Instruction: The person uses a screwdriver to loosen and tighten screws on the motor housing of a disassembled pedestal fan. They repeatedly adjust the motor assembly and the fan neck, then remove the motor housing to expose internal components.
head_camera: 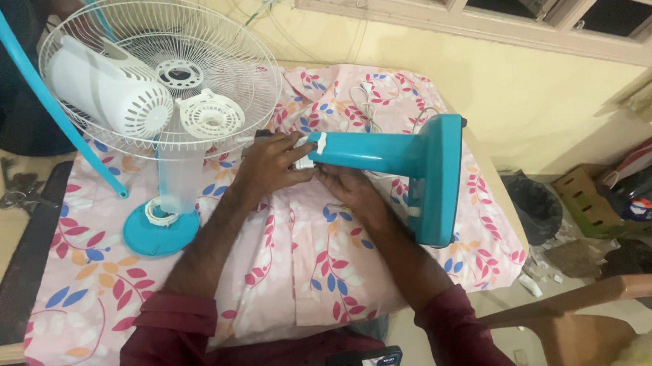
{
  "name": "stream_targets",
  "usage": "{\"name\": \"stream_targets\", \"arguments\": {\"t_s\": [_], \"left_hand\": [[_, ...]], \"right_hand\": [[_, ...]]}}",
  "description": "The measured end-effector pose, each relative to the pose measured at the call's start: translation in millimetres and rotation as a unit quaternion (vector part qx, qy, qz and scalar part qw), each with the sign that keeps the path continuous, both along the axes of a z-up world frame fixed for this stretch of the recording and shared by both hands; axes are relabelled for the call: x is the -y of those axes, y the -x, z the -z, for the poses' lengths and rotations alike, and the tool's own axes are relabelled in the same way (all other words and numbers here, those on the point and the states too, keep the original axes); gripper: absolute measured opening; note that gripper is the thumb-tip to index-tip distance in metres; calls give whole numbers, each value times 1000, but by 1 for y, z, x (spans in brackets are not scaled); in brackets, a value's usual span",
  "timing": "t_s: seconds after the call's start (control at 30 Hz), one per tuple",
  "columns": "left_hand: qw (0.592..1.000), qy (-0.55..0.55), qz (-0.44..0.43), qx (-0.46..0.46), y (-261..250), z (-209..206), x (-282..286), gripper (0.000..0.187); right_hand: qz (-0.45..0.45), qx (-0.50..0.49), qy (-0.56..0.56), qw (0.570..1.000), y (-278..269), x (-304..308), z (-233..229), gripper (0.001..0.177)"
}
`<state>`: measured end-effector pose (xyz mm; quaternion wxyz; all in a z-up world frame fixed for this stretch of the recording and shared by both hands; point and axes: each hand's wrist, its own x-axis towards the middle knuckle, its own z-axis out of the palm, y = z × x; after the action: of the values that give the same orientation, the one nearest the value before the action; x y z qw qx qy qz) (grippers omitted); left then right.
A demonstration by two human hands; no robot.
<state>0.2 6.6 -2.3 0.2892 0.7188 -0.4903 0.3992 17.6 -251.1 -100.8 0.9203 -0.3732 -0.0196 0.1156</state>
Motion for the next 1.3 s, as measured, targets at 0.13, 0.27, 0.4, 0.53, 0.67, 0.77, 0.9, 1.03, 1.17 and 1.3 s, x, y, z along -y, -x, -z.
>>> {"name": "stream_targets", "arguments": {"t_s": [0.13,0.27,0.4,0.53,0.67,0.77,0.9,1.03,1.17,1.3], "left_hand": [[1000,-10,-3,-3,2,0,-1,54],[1000,-16,-9,2,3,0,-2,54],[1000,-16,-1,2,1,1,1,54],[1000,-19,-14,11,1,-1,1,53],[999,-25,-26,-2,5,-4,1,53],[999,-21,-32,-20,10,-7,1,53],[1000,-5,1,6,10,-14,0,51],[1000,7,2,-26,11,-14,1,49],[998,15,10,-61,13,-16,0,48],[997,22,11,-71,15,-19,0,45]], "right_hand": [[-12,10,4,1000,-6,4,9,34],[-31,37,20,999,-2,0,5,30],[-62,28,38,997,5,-12,-9,25],[-55,33,37,997,13,-21,-23,28],[-46,35,53,997,11,-20,-26,28],[-21,30,72,997,5,-9,-17,24],[22,-13,94,995,-6,8,2,22],[-15,29,54,998,-16,20,17,27],[3,-28,58,998,-16,29,17,24],[16,-41,71,997,-12,27,12,25]]}}
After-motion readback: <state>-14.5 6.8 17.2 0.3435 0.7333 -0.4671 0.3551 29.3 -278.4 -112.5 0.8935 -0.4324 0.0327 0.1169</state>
